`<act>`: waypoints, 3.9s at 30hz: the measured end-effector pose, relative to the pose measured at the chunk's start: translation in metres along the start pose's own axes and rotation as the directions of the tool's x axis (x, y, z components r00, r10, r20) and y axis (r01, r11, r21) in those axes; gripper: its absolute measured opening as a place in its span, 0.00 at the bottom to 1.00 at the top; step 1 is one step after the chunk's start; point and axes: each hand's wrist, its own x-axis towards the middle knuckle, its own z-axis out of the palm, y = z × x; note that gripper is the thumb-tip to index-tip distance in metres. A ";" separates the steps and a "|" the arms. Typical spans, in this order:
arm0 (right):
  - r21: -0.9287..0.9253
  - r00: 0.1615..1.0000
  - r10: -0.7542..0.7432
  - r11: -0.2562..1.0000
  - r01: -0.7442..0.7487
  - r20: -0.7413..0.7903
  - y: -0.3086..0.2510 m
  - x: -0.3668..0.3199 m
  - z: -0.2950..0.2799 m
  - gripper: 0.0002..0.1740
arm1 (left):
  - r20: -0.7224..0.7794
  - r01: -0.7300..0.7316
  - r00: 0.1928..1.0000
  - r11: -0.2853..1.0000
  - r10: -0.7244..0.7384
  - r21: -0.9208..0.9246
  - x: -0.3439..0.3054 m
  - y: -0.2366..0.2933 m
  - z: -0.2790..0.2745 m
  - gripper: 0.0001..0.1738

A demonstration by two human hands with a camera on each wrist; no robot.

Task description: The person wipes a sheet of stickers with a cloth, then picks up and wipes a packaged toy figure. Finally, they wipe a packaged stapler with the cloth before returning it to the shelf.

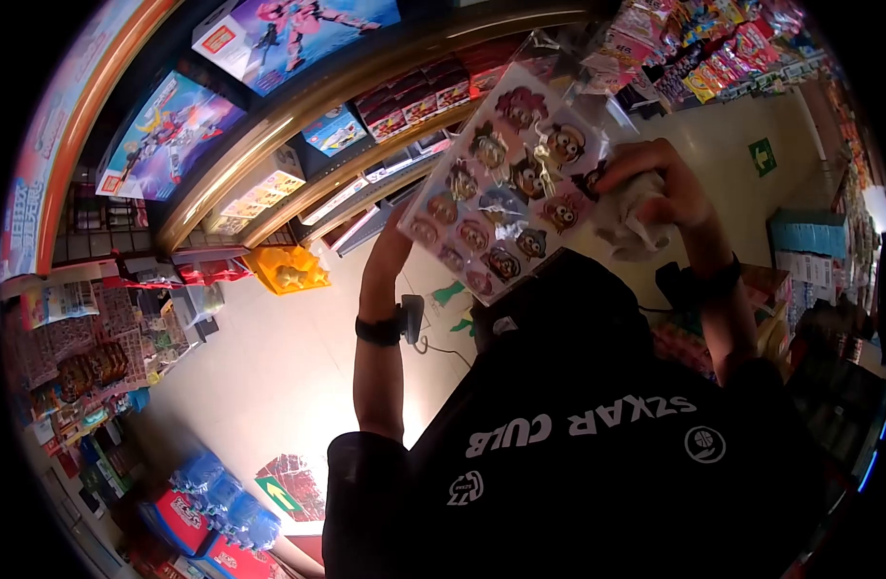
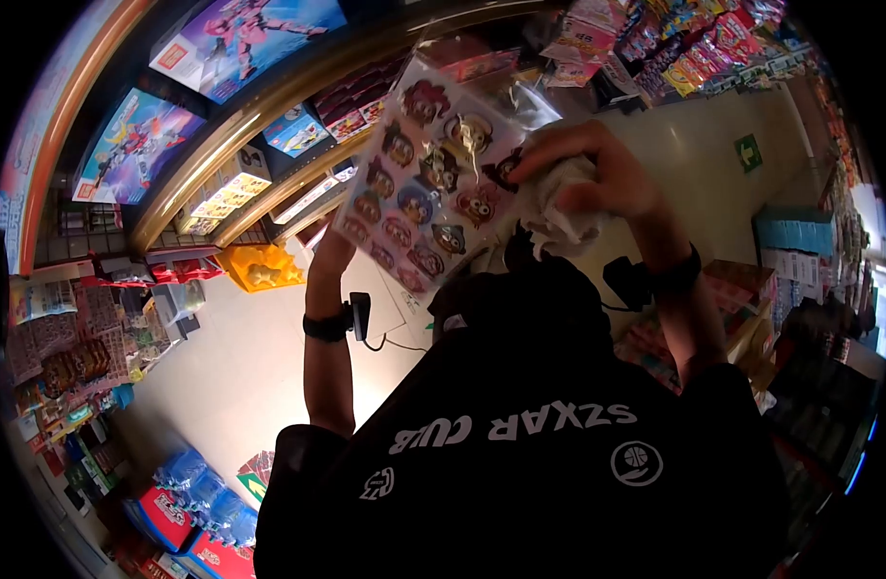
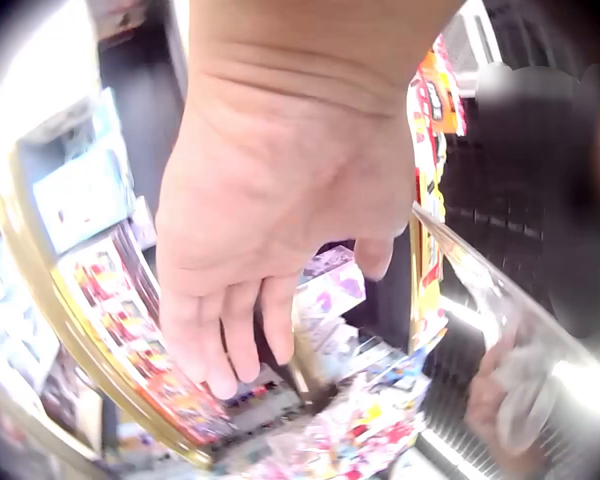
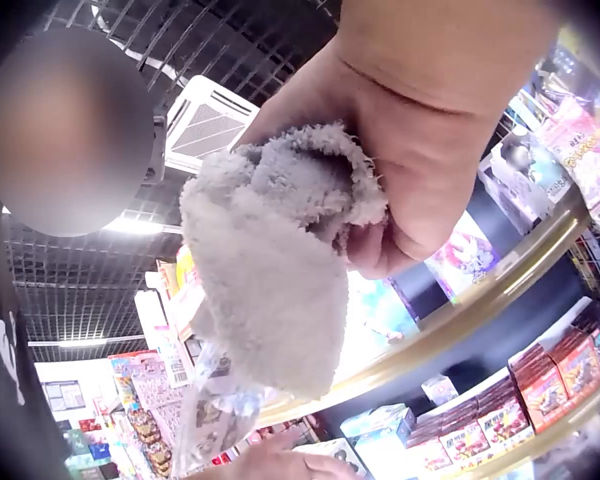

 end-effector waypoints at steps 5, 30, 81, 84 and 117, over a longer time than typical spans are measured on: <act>0.013 0.993 0.053 0.998 -0.055 0.109 0.023 -0.024 -0.032 0.23 | 0.207 -0.010 0.978 0.988 0.042 -0.153 0.025 0.007 0.033 0.46; 0.272 0.961 0.006 0.959 0.073 -0.277 0.126 -0.227 -0.217 0.17 | 0.275 -0.058 0.852 0.602 0.446 -0.796 0.216 -0.079 0.283 0.21; -0.690 0.774 -0.463 0.722 0.046 -0.432 0.046 0.073 0.022 0.25 | -0.190 -0.092 0.982 0.846 -0.011 -0.525 0.087 0.006 0.135 0.37; -0.728 0.875 -0.430 0.670 0.145 -0.221 0.043 0.074 0.051 0.27 | -0.279 -0.095 0.960 0.902 -0.029 -0.422 0.090 0.009 0.139 0.38; -0.609 0.837 -0.473 0.588 0.533 0.275 0.071 -0.036 -0.129 0.19 | -0.450 -0.175 0.892 0.885 -0.042 -0.430 0.196 0.016 0.231 0.32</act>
